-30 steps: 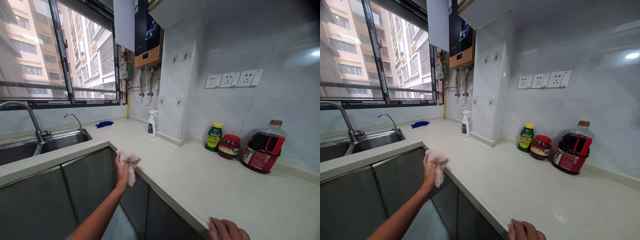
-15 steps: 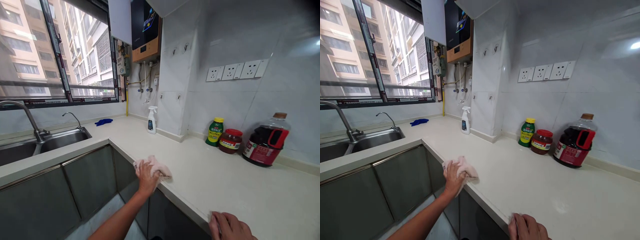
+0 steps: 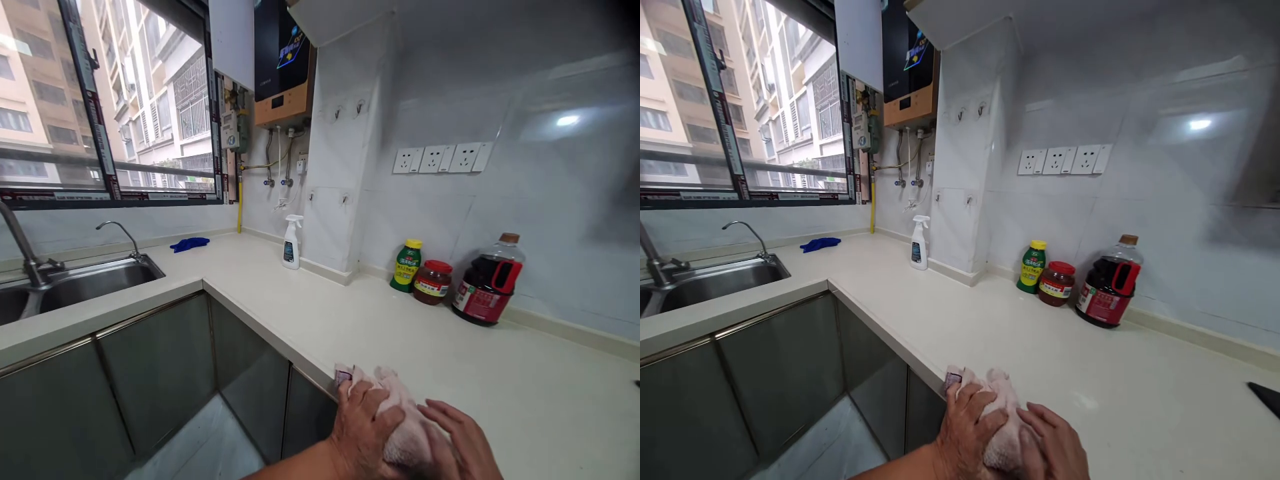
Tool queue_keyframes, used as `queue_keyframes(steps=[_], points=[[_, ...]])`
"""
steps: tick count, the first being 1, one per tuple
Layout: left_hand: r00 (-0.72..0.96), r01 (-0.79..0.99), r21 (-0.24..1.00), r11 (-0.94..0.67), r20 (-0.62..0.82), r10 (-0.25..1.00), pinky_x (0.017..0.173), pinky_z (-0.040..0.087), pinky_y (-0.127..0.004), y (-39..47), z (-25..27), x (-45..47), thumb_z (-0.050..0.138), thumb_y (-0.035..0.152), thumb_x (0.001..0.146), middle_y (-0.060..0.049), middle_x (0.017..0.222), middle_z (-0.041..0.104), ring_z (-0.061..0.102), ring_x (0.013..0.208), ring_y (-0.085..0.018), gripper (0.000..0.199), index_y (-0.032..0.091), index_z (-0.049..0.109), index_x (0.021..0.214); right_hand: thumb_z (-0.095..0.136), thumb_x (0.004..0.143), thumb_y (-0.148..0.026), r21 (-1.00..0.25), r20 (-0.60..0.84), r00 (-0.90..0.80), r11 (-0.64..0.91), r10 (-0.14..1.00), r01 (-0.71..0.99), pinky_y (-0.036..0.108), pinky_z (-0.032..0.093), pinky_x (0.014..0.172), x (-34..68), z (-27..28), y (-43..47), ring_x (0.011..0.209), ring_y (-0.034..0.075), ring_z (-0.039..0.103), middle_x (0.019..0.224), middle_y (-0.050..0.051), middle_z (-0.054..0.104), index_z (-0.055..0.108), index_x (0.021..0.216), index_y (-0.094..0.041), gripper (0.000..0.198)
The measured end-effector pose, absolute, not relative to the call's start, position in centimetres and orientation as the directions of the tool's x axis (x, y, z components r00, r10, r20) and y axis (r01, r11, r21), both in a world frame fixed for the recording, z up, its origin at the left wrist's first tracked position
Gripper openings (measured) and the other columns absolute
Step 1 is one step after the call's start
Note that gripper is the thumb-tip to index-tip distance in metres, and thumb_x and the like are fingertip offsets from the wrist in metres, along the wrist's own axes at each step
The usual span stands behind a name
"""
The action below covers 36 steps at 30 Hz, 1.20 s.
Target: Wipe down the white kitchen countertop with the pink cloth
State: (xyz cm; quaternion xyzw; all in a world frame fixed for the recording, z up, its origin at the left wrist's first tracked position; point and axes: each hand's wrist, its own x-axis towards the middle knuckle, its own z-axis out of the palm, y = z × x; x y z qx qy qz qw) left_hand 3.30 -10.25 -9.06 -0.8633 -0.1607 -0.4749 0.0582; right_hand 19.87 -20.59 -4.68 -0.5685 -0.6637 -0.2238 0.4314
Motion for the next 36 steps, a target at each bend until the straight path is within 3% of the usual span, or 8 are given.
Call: queue_keyframes(steps=[3, 6, 10, 13, 16, 20, 28, 36], points=[[0.598, 0.284, 0.016, -0.959, 0.778, 0.191, 0.103, 0.034, -0.051, -8.9, -8.7, 1.9, 0.068, 0.07, 0.072, -0.011, 0.13, 0.063, 0.054, 0.119, -0.031, 0.087, 0.023, 0.044, 0.141, 0.047, 0.1, -0.037, 0.012, 0.782, -0.187, 0.286, 0.595, 0.958, 0.032, 0.053, 0.087, 18.9, -4.5, -19.9, 0.109, 0.02, 0.062, 0.122, 0.007, 0.063, 0.054, 0.129, -0.021, 0.034], [0.684, 0.271, -0.029, -0.962, 0.709, 0.171, 0.109, 0.031, -0.051, -7.2, -7.9, -0.6, 0.069, 0.073, 0.069, -0.014, 0.133, 0.063, 0.052, 0.125, -0.03, 0.103, 0.016, 0.035, 0.147, 0.057, 0.091, -0.041, 0.141, 0.7, -0.244, 0.204, 0.671, 0.969, 0.032, 0.054, 0.07, 18.2, -4.7, -19.1, 0.092, 0.021, 0.067, 0.115, 0.009, 0.065, 0.051, 0.131, -0.019, 0.046], [0.775, 0.327, -0.101, -0.94, 0.598, 0.205, 0.118, 0.015, -0.054, -4.3, -7.1, -4.8, 0.073, 0.061, 0.075, -0.009, 0.146, 0.055, 0.044, 0.137, -0.028, 0.088, 0.026, 0.038, 0.148, 0.07, 0.073, -0.031, 0.252, 0.574, -0.204, 0.065, 0.793, 0.965, 0.046, 0.052, 0.081, 15.3, -4.9, -17.3, 0.099, 0.032, 0.063, 0.111, 0.011, 0.065, 0.058, 0.121, -0.022, 0.051], [0.76, 0.447, -0.088, -0.89, 0.563, 0.326, 0.119, 0.009, -0.055, -1.4, -7.2, -7.9, 0.08, 0.049, 0.074, -0.009, 0.148, 0.053, 0.04, 0.141, -0.029, 0.087, 0.029, 0.039, 0.148, 0.072, 0.071, -0.025, 0.246, 0.621, -0.15, -0.01, 0.769, 0.969, 0.054, 0.043, 0.101, 10.6, -5.9, -13.6, 0.122, 0.038, 0.052, 0.122, 0.018, 0.062, 0.059, 0.123, -0.015, 0.054], [0.687, 0.56, -0.046, -0.827, 0.583, 0.433, 0.12, 0.008, -0.056, 1.7, -7.5, -10.8, 0.083, 0.04, 0.069, -0.012, 0.147, 0.054, 0.041, 0.141, -0.031, 0.091, 0.025, 0.04, 0.147, 0.071, 0.073, -0.018, 0.191, 0.735, -0.097, -0.067, 0.672, 0.979, 0.053, 0.039, 0.109, 5.5, -7.3, -8.4, 0.126, 0.039, 0.05, 0.125, 0.022, 0.061, 0.062, 0.121, -0.006, 0.05], [0.575, 0.686, -0.033, -0.727, 0.636, 0.514, 0.119, 0.012, -0.056, 5.4, -7.2, -14.8, 0.077, 0.024, 0.07, -0.015, 0.145, 0.055, 0.044, 0.14, -0.032, 0.078, 0.02, 0.046, 0.142, 0.07, 0.078, -0.02, 0.187, 0.703, -0.175, 0.058, 0.69, 0.981, 0.056, 0.039, 0.108, 0.3, -7.2, -2.1, 0.126, 0.043, 0.05, 0.131, 0.027, 0.057, 0.058, 0.128, 0.0, 0.055], [0.476, 0.769, -0.074, -0.635, 0.73, 0.491, 0.114, 0.029, -0.052, 8.1, -6.3, -17.5, 0.059, 0.02, 0.077, -0.021, 0.139, 0.058, 0.046, 0.137, -0.035, 0.053, 0.013, 0.054, 0.13, 0.055, 0.094, -0.018, 0.191, 0.653, -0.226, 0.132, 0.723, 0.973, 0.056, 0.047, 0.096, -3.3, -5.6, 3.2, 0.117, 0.035, 0.058, 0.127, 0.024, 0.061, 0.056, 0.13, -0.01, 0.037], [0.527, 0.714, -0.11, -0.692, 0.735, 0.428, 0.115, 0.03, -0.055, 2.3, -6.3, -11.4, 0.058, 0.022, 0.077, -0.02, 0.133, 0.06, 0.048, 0.134, -0.036, 0.051, 0.014, 0.051, 0.126, 0.058, 0.093, -0.025, 0.154, 0.693, -0.188, 0.112, 0.696, 0.982, 0.057, 0.042, 0.098, 3.3, -5.9, -4.5, 0.122, 0.033, 0.053, 0.131, 0.015, 0.059, 0.049, 0.135, -0.018, 0.043]])
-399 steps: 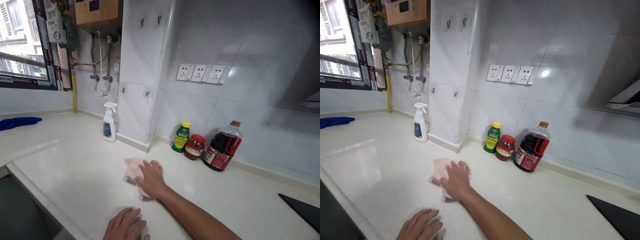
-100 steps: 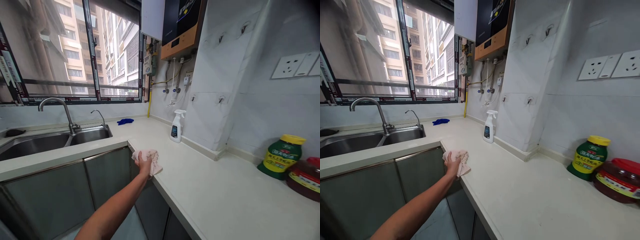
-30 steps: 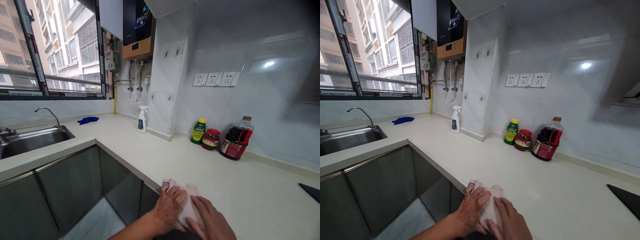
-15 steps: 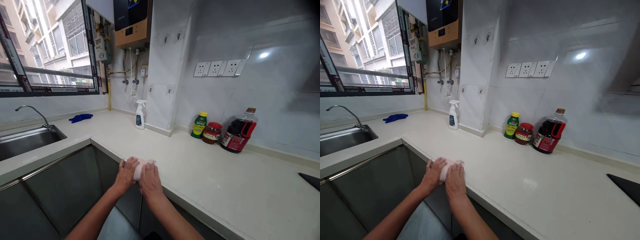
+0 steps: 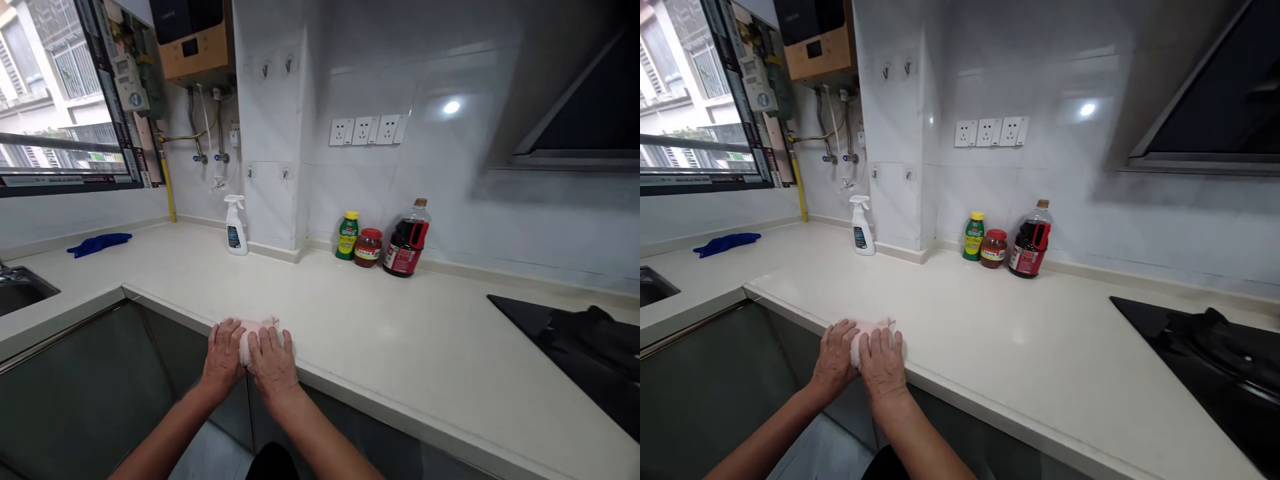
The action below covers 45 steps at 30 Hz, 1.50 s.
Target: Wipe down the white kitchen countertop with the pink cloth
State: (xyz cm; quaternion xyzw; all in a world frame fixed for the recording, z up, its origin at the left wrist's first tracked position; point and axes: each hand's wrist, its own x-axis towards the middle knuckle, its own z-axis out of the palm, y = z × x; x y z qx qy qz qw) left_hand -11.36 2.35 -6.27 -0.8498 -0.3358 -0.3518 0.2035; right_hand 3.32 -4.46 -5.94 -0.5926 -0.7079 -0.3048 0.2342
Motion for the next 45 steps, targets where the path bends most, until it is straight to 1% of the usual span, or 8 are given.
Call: queue_keyframes(steps=[6, 10, 16, 27, 33, 38, 40, 45], points=[[0.541, 0.603, -0.128, -0.787, 0.791, 0.286, 0.115, 0.032, -0.056, -5.1, -7.0, -2.6, 0.06, 0.026, 0.08, -0.018, 0.127, 0.062, 0.051, 0.131, -0.036, 0.046, 0.015, 0.052, 0.124, 0.061, 0.088, -0.023, 0.099, 0.795, -0.079, 0.0, 0.601, 0.995, 0.057, 0.01, 0.117, 11.2, -6.1, -14.5, 0.122, 0.028, 0.051, 0.127, 0.01, 0.063, 0.054, 0.128, -0.019, 0.04], [0.589, 0.473, -0.137, -0.871, 0.784, 0.196, 0.115, 0.032, -0.055, -10.8, -7.7, 4.2, 0.056, 0.025, 0.084, -0.015, 0.127, 0.063, 0.05, 0.131, -0.033, 0.041, 0.016, 0.055, 0.125, 0.068, 0.077, -0.019, 0.02, 0.777, 0.038, -0.084, 0.628, 0.996, 0.052, -0.005, 0.12, 17.0, -6.6, -22.3, 0.127, 0.026, 0.048, 0.133, 0.008, 0.061, 0.052, 0.131, -0.022, 0.057], [0.638, 0.313, -0.196, -0.929, 0.768, 0.053, 0.11, 0.038, -0.051, -18.7, -9.1, 14.5, 0.05, 0.018, 0.093, -0.013, 0.125, 0.065, 0.051, 0.128, -0.03, 0.032, 0.017, 0.058, 0.123, 0.059, 0.074, -0.014, -0.083, 0.752, 0.288, -0.349, 0.593, 0.934, 0.058, 0.002, 0.119, 23.9, -7.3, -32.3, 0.128, 0.028, 0.049, 0.132, 0.009, 0.062, 0.049, 0.133, -0.023, 0.06], [0.854, 0.047, -0.326, -0.944, 0.504, -0.132, 0.103, 0.044, -0.049, -26.5, -6.3, 24.1, 0.047, 0.013, 0.096, -0.007, 0.112, 0.067, 0.06, 0.111, -0.025, 0.031, 0.022, 0.06, 0.122, 0.045, 0.084, -0.02, 0.108, 0.79, 0.335, -0.654, 0.513, 0.749, 0.069, 0.021, 0.11, 30.2, -8.9, -38.7, 0.133, 0.038, 0.044, 0.137, 0.021, 0.055, 0.043, 0.139, -0.011, 0.055], [0.851, 0.098, -0.233, -0.968, 0.523, -0.04, 0.102, 0.042, -0.045, -21.3, -6.2, 18.2, 0.055, 0.028, 0.094, -0.012, 0.125, 0.066, 0.055, 0.12, -0.027, 0.04, 0.016, 0.056, 0.132, 0.057, 0.076, -0.013, 0.222, 0.735, 0.248, -0.57, 0.631, 0.792, 0.058, 0.033, 0.108, 26.0, -7.5, -33.4, 0.13, 0.04, 0.047, 0.132, 0.027, 0.057, 0.053, 0.126, -0.004, 0.051], [0.791, 0.197, -0.065, -0.978, 0.6, 0.119, 0.11, 0.03, -0.048, -13.3, -7.0, 7.6, 0.071, 0.05, 0.075, -0.013, 0.132, 0.064, 0.053, 0.125, -0.031, 0.071, 0.02, 0.053, 0.137, 0.087, 0.054, -0.03, 0.108, 0.7, 0.171, -0.339, 0.693, 0.935, 0.056, 0.035, 0.107, 19.5, -6.3, -25.8, 0.128, 0.041, 0.047, 0.134, 0.023, 0.056, 0.052, 0.133, -0.016, 0.087], [0.719, 0.268, -0.03, -0.963, 0.671, 0.179, 0.111, 0.028, -0.051, -10.6, -7.2, 3.3, 0.072, 0.054, 0.071, -0.012, 0.13, 0.066, 0.056, 0.123, -0.033, 0.071, 0.022, 0.056, 0.133, 0.089, 0.06, -0.037, 0.125, 0.711, 0.094, -0.257, 0.697, 0.958, 0.056, 0.037, 0.105, 16.6, -6.2, -22.3, 0.128, 0.041, 0.048, 0.133, 0.023, 0.057, 0.051, 0.133, -0.021, 0.084], [0.61, 0.393, 0.161, -0.905, 0.691, 0.388, 0.106, 0.038, -0.051, -5.8, -5.6, -4.6, 0.065, 0.051, 0.079, -0.011, 0.126, 0.069, 0.061, 0.12, -0.032, 0.052, 0.025, 0.058, 0.124, 0.064, 0.091, -0.027, 0.187, 0.723, -0.006, -0.187, 0.691, 0.964, 0.055, 0.042, 0.1, 10.4, -5.9, -14.1, 0.122, 0.036, 0.054, 0.124, 0.019, 0.062, 0.056, 0.122, -0.018, 0.034]])
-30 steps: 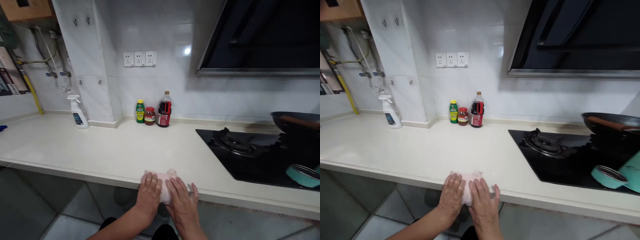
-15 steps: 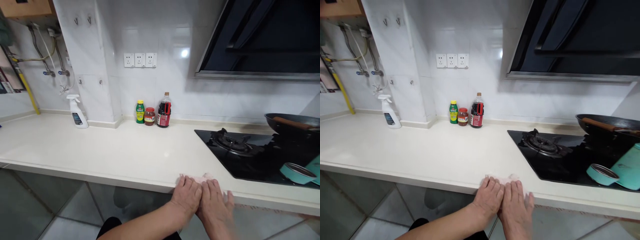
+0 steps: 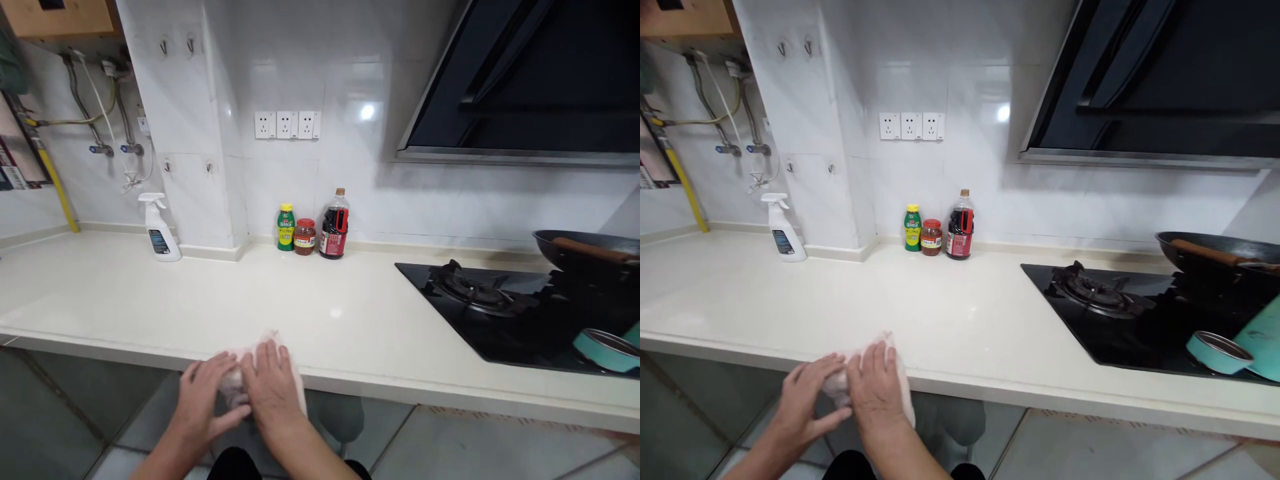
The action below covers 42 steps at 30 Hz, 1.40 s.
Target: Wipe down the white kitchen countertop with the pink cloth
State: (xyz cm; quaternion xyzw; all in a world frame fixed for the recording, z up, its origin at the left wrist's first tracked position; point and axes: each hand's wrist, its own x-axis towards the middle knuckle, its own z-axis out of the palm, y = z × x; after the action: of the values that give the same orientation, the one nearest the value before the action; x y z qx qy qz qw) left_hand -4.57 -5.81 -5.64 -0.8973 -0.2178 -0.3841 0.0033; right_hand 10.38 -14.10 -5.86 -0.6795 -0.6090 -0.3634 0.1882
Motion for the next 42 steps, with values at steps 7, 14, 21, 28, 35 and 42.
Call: queue_keyframes(steps=[7, 14, 21, 28, 35, 42], points=[[0.428, 0.363, 0.586, -0.725, 0.586, 0.688, 0.09, 0.053, -0.04, -2.1, -0.4, -6.2, 0.051, 0.06, 0.09, -0.005, 0.098, 0.077, 0.071, 0.093, -0.024, 0.044, 0.022, 0.063, 0.109, 0.054, 0.098, -0.029, 0.213, 0.704, -0.116, -0.052, 0.701, 0.976, 0.049, 0.046, 0.096, 8.3, -4.4, -10.8, 0.112, 0.03, 0.056, 0.114, 0.014, 0.064, 0.058, 0.114, -0.015, 0.022], [0.52, 0.317, 0.467, -0.825, 0.642, 0.563, 0.089, 0.05, -0.039, -2.3, 1.4, -1.9, 0.05, 0.055, 0.091, -0.004, 0.094, 0.075, 0.069, 0.093, -0.024, 0.037, 0.022, 0.068, 0.093, 0.067, 0.09, -0.031, 0.113, 0.773, -0.033, -0.087, 0.633, 0.99, 0.043, 0.042, 0.09, 13.5, -4.4, -17.2, 0.102, 0.026, 0.055, 0.103, 0.007, 0.063, 0.059, 0.11, -0.022, 0.023], [0.699, 0.158, 0.385, -0.909, 0.607, 0.379, 0.083, 0.05, -0.034, -2.8, 1.6, 3.4, 0.051, 0.041, 0.094, -0.006, 0.097, 0.073, 0.068, 0.092, -0.021, 0.026, 0.021, 0.067, 0.096, 0.089, 0.063, -0.028, 0.003, 0.74, 0.141, -0.213, 0.657, 0.977, 0.043, 0.037, 0.092, 21.4, -4.2, -27.1, 0.106, 0.03, 0.054, 0.117, 0.011, 0.061, 0.06, 0.115, -0.022, 0.06], [0.827, -0.019, 0.287, -0.958, 0.543, 0.146, 0.093, 0.044, -0.039, -7.0, 0.9, 5.7, 0.052, 0.023, 0.094, -0.007, 0.11, 0.067, 0.06, 0.109, -0.023, 0.017, 0.024, 0.069, 0.098, 0.068, 0.07, -0.025, 0.093, 0.653, 0.32, -0.492, 0.687, 0.866, 0.051, 0.037, 0.096, 32.8, -7.4, -39.9, 0.117, 0.037, 0.051, 0.13, 0.014, 0.056, 0.054, 0.126, -0.025, 0.058], [0.907, -0.011, 0.272, -0.962, 0.408, 0.105, 0.098, 0.04, -0.039, -7.5, 1.5, 4.8, 0.062, 0.025, 0.092, -0.004, 0.122, 0.062, 0.054, 0.118, -0.023, 0.017, 0.03, 0.072, 0.105, 0.052, 0.07, -0.044, 0.038, 0.649, 0.479, -0.654, 0.591, 0.756, 0.057, 0.039, 0.084, 40.9, -8.9, -47.4, 0.102, 0.039, 0.056, 0.118, 0.014, 0.06, 0.057, 0.116, -0.03, 0.048], [0.95, 0.001, 0.281, -0.96, 0.301, 0.089, 0.102, 0.037, -0.041, -7.5, 2.3, 5.0, 0.062, 0.022, 0.091, -0.003, 0.122, 0.059, 0.049, 0.124, -0.025, 0.024, 0.035, 0.07, 0.11, 0.052, 0.067, -0.042, 0.037, 0.683, 0.457, -0.652, 0.57, 0.758, 0.058, 0.037, 0.082, 39.9, -9.0, -46.5, 0.1, 0.041, 0.054, 0.116, 0.014, 0.058, 0.047, 0.123, -0.037, 0.056]])
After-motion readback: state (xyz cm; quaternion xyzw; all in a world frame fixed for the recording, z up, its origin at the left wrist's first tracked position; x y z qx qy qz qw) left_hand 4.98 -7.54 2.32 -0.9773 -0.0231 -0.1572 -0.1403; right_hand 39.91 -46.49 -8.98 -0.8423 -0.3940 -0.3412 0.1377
